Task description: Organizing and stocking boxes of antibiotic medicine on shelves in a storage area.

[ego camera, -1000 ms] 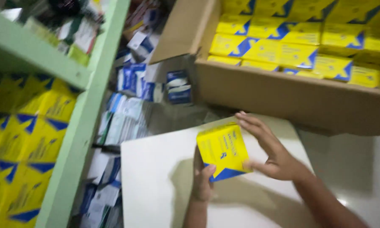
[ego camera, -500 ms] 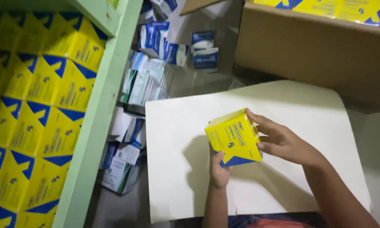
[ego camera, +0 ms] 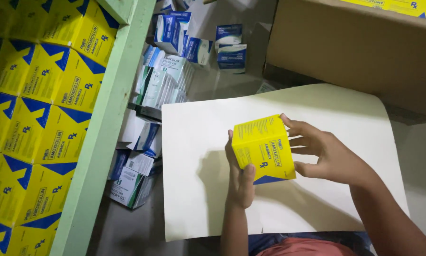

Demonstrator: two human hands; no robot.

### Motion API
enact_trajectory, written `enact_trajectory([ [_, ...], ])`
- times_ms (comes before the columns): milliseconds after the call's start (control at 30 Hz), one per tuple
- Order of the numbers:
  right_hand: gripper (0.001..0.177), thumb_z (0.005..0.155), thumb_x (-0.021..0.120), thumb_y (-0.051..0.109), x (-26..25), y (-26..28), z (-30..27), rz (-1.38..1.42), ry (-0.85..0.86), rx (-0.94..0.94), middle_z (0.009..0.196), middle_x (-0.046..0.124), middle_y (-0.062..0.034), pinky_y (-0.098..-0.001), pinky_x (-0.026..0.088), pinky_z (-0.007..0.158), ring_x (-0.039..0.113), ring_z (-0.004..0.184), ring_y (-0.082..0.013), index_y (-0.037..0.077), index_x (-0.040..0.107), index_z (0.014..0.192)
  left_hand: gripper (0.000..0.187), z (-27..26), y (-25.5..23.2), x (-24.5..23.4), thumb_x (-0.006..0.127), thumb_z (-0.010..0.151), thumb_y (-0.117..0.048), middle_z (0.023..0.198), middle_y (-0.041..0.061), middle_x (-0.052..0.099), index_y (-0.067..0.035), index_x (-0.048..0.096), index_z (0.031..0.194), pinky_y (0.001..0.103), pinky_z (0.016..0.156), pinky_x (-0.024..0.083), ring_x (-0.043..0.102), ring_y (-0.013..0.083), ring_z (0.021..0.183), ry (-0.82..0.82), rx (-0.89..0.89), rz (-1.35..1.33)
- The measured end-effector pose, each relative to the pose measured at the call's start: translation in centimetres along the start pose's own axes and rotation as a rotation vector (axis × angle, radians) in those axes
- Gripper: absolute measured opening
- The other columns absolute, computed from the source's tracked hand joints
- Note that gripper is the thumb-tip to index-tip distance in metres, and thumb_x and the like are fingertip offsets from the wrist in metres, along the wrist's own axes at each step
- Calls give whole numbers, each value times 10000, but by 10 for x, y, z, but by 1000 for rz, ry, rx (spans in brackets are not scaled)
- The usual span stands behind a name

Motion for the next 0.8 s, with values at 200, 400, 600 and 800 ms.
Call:
enact_trajectory([
  [200, 1056, 689, 558, -17, 19, 13, -4, -113, 95, 1, 1488, 564, -226, -478, 489, 1063, 532, 1395, -343, 159, 145, 1645, 855, 1, -8, -10, 488, 1073, -424, 1703, 199, 124, -24, 44, 1684, 486, 1304, 253, 237, 335, 1593, 0, 85, 293],
  [400, 1005, 732, 481, -43, 26, -3, -3, -248, 105, -55, 1472, 514, -287, -488, 392, 1136, 500, 1407, -369, 112, 45, 1623, 843, 1, -6, -12, 484, 1079, -417, 1711, 212, 96, -23, 42, 1680, 493, 1308, 254, 225, 357, 1606, 7, 76, 319],
  [600, 779, 907, 501, 74, 29, -37, 5, -356, 95, 11, 1390, 560, -296, -489, 463, 1100, 583, 1325, -363, 70, 125, 1590, 871, -2, -13, -6, 539, 1054, -415, 1710, 261, 93, -57, 65, 1691, 547, 1301, 234, 147, 419, 1621, 8, 100, 588],
  [800, 867, 962, 467, 85, 19, -64, 9, -346, 32, 178, 1359, 610, -288, -467, 523, 1061, 670, 1229, -372, 111, -6, 1688, 879, -1, 5, -21, 529, 1069, -451, 1724, 213, 76, -70, 43, 1694, 500, 1304, 267, 198, 369, 1612, -4, 92, 462],
])
Point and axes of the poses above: each hand's wrist, its own z-axis towards the middle knuckle, its own x-axis out of the palm, y = z × x, the point moved 9 cm from there along z, towards the middle knuckle
